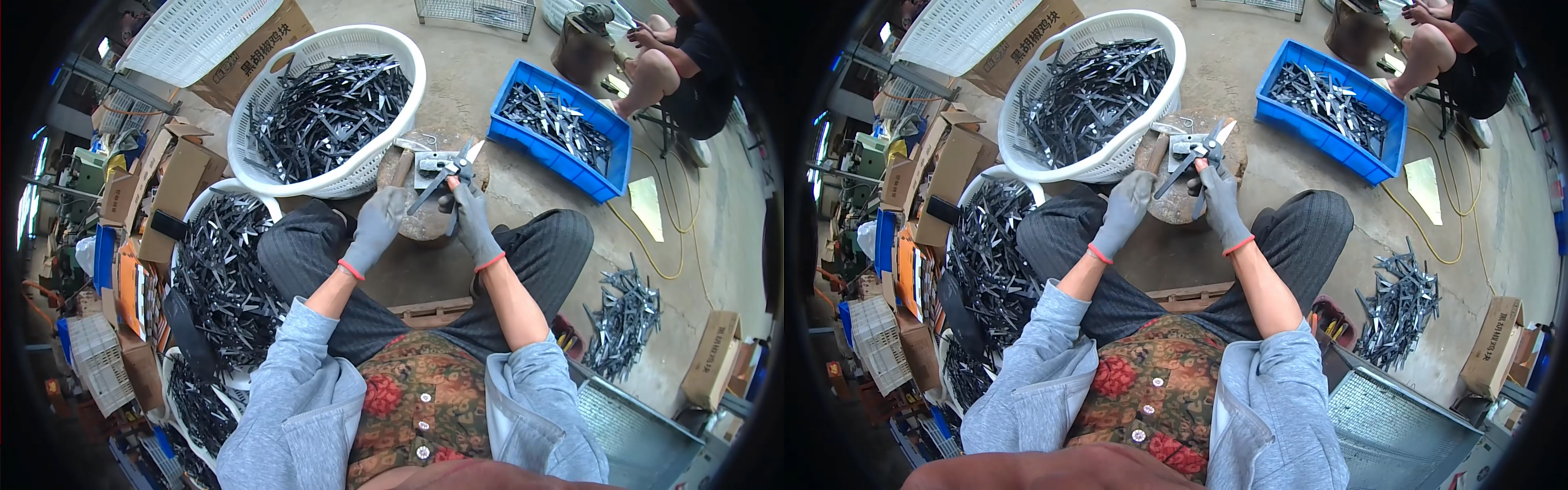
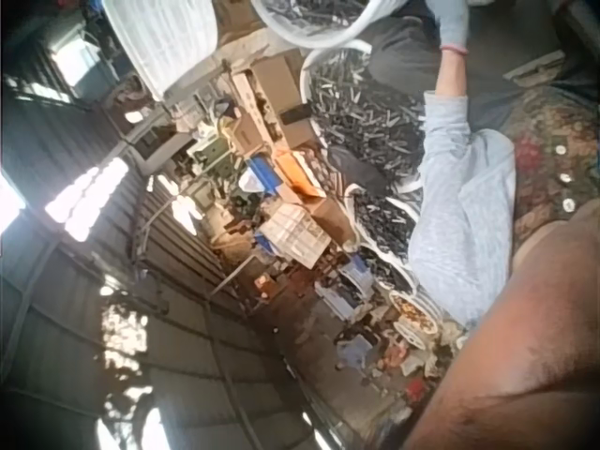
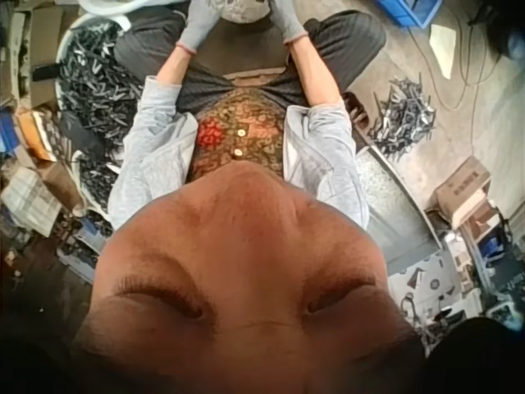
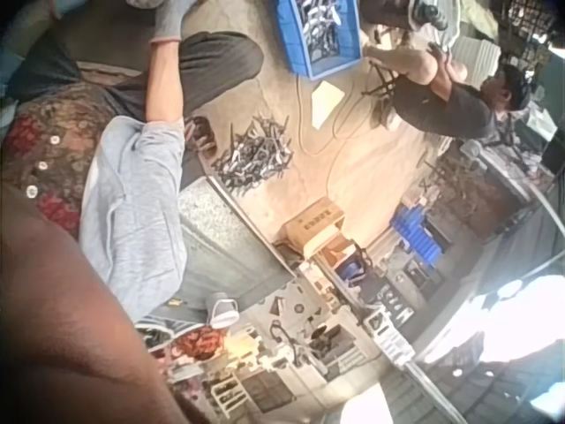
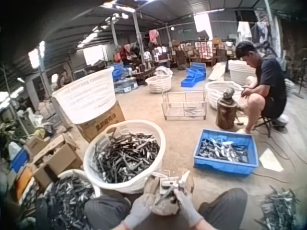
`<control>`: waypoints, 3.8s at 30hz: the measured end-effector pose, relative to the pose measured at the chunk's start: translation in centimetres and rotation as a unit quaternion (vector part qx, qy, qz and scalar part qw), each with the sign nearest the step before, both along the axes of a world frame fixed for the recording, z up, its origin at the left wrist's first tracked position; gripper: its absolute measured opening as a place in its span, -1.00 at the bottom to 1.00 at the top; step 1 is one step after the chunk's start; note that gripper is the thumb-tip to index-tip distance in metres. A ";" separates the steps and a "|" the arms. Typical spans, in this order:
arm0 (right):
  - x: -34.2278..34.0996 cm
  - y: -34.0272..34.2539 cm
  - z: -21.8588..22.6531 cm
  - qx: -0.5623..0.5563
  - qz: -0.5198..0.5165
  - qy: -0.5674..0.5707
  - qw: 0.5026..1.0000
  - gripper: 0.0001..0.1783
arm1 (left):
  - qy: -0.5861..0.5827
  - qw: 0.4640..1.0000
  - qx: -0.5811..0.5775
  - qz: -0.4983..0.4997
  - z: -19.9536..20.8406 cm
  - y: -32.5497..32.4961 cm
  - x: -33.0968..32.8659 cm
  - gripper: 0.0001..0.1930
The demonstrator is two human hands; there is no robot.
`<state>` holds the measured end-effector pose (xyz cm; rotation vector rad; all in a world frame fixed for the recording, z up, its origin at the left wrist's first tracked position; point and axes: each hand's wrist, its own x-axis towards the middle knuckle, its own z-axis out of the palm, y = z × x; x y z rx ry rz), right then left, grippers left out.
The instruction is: Process small metal components using handheld pliers at an industrial workbench.
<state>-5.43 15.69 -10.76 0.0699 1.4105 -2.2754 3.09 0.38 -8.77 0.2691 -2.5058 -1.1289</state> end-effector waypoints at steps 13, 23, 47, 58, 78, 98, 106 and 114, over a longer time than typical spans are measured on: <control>1.5 -0.3 3.4 -0.051 0.096 0.043 0.993 -0.70 | -0.098 0.984 0.084 -0.124 0.3 3.0 1.2 -0.64; 1.0 -0.1 2.1 0.082 0.040 0.150 0.985 -0.78 | -0.238 0.948 0.177 -0.112 -1.1 1.4 1.0 -0.70; -1.8 2.3 -2.3 0.706 0.036 0.353 0.613 -0.63 | -0.184 0.930 0.319 0.026 3.8 -2.2 -4.1 -0.77; -1.0 1.8 -2.3 0.682 0.049 0.370 0.629 -0.65 | -0.178 0.979 -0.095 -0.023 0.8 0.2 -2.4 -0.67; -0.9 2.2 -1.5 0.620 0.017 0.308 0.721 -0.67 | 0.000 0.997 -0.077 0.032 -1.5 -2.8 -2.5 -0.66; -6.0 1.9 9.1 -0.050 -0.114 0.145 0.982 -0.73 | -0.229 0.924 -0.296 0.077 -4.3 -2.7 -1.4 -0.51; -5.0 2.7 8.4 -0.071 -0.077 0.167 0.980 -0.74 | -0.216 0.925 -0.305 0.071 -4.9 -2.9 -1.1 -0.55; -4.1 3.9 9.9 -0.154 -0.051 0.068 0.984 -0.76 | -0.214 0.925 -0.307 0.064 -4.8 -2.8 -0.9 -0.54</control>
